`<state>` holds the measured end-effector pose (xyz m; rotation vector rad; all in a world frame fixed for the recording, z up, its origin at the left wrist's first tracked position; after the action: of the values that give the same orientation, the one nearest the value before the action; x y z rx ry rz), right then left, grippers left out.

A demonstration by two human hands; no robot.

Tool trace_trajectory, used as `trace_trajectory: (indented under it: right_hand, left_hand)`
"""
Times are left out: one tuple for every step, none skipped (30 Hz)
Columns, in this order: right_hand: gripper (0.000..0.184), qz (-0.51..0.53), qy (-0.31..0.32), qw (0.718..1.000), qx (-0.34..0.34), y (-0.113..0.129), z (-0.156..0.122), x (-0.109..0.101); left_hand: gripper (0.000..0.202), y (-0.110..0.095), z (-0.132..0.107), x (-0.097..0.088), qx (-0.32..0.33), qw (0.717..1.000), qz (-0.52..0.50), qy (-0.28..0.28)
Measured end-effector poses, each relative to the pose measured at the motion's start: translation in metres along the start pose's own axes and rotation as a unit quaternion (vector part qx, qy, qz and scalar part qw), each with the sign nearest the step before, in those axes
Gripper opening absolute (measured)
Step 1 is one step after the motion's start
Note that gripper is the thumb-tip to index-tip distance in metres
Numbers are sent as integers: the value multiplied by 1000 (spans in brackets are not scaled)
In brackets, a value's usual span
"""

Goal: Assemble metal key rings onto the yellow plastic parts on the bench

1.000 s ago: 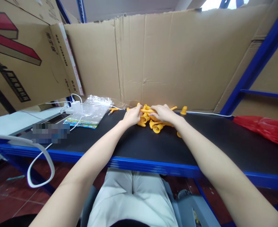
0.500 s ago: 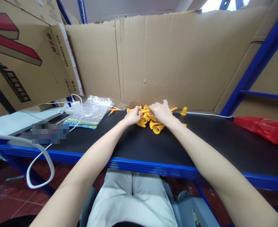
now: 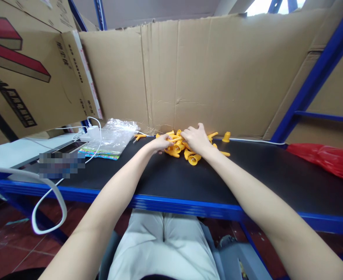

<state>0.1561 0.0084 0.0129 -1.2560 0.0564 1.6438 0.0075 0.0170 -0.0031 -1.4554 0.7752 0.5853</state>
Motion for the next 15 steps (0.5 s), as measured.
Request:
trace_trajectory:
  right_hand:
    - [24, -3, 0, 1000, -4, 1, 0, 1]
    - [23, -4, 1, 1000, -4, 2, 0, 1]
    - [23, -5, 4, 1000, -1, 2, 0, 2]
    - [23, -4, 8, 1000, 6, 3, 0, 2]
    - [24, -4, 14, 1000, 14, 3, 0, 2]
    - [25, -3, 21, 1000, 21, 3, 0, 3]
    - [27, -3, 27, 999, 27, 3, -1, 3]
    - [28, -2, 32, 999, 31, 3, -1, 4]
    - [29, 1, 38, 999, 34, 3, -1, 4]
    - [30, 5, 43, 998, 37, 3, -1, 5]
    - [30, 10, 48, 998, 41, 2, -2, 5]
    - [29, 17, 53, 998, 44, 1, -2, 5]
    - [27, 23, 55, 997, 48, 0, -1, 5]
    - [25, 30, 55, 997, 51, -1, -1, 4]
    - [24, 35, 51, 997, 55, -2, -1, 3]
  left_hand:
    - [30, 2, 2, -1, 17, 999, 34, -25]
    - [31, 3, 3, -1, 38, 995, 73, -63]
    - [32, 3, 5, -2, 59, 986, 115, -105]
    - [32, 4, 6, -1, 75, 975, 154, -144]
    - [32, 4, 6, -1, 84, 963, 188, -173]
    - [31, 4, 7, 0, 87, 953, 216, -192]
    - [31, 4, 6, 1, 87, 947, 237, -201]
    - [31, 3, 6, 2, 86, 942, 252, -205]
    - [30, 2, 5, 3, 87, 938, 264, -207]
    - [31, 1, 3, 3, 88, 935, 272, -211]
    - [31, -1, 2, 3, 89, 932, 278, -216]
    - [31, -2, 1, 3, 89, 930, 282, -220]
    - [31, -3, 0, 3, 90, 928, 285, -223]
    - [31, -4, -1, 3, 90, 927, 286, -225]
    - [32, -5, -2, 2, 89, 927, 286, -227]
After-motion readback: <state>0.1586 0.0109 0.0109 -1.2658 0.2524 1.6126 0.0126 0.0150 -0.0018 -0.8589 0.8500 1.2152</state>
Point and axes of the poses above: each hand's wrist, its own z-axis towards the middle knuckle, its own x-axis out of the palm, y = z × x, the point moved 3 cm from there along z, towards the middle knuckle, and after that the axes turned 7 degrees about -x, right-handed, at the moved point
